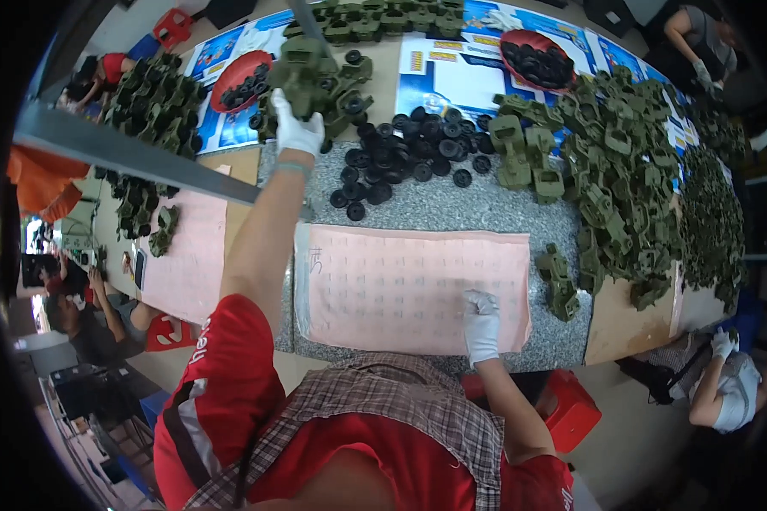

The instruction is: The person assembles toy vehicles by picking up vehicle bodies and wheels, attaching the wheels onto each body, and placing the assembled vehicles aside.

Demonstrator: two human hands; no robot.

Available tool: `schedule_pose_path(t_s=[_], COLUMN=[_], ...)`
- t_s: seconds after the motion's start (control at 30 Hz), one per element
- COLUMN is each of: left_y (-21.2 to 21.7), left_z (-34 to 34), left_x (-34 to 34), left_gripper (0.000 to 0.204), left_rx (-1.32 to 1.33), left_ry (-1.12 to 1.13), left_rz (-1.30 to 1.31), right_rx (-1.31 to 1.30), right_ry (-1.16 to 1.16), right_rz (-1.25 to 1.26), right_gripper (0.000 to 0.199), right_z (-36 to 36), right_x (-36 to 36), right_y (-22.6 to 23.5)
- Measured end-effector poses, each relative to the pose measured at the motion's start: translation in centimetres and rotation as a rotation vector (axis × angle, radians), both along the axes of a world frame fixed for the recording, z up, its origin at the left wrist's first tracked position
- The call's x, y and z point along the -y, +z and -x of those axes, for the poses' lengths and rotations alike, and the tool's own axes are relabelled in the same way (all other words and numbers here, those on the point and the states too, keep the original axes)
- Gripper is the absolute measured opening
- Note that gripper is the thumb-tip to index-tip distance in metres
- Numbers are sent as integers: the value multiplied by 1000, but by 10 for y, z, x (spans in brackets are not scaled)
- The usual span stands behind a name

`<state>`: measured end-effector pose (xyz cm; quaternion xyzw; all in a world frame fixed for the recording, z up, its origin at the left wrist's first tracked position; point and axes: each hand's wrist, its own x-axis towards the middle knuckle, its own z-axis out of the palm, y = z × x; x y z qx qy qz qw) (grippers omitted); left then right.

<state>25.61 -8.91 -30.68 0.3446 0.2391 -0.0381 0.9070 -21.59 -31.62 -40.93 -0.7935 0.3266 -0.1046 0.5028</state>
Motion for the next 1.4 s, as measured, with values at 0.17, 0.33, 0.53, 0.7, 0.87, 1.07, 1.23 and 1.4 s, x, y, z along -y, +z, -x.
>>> schedule_pose_path(t_s=[0.17, 0.33, 0.53, 0.7, 0.87, 1.07, 1.23, 1.4], left_y=[-18, -11, -59, -96, -119, -113, -99, -53], left_z=[-87, -91, -6, 155, 260, 316, 316, 298], left_x=[-51, -13, -24, 24, 10, 3, 11, 44], left_gripper=[93, 88, 47, 19, 24, 24, 24, 49], left_rx=[-60, -48, 100, -19, -74, -146, -27, -74], left_ry=[51, -137, -288, -479, -649, -871, -916, -944], left_rz=[-35, -142, -475, -412, -505, -677, -773, -453], right_rx=[77, 101, 77, -150, -284, -265, 138, 209], right_ry=[62, 122, 100, 224, 367, 443, 198, 333], right_rz=[40, 279, 772, 974, 1021, 1086, 924, 432], right_gripper=[21, 28, 44, 76, 81, 69, 65, 63], right_z=[5, -2, -101, -191, -246, -254, -219, -131], right_x=[-3, 42, 164, 214, 155, 166, 149, 39], right_y=[2, 13, 41, 44, 62, 39, 69, 86])
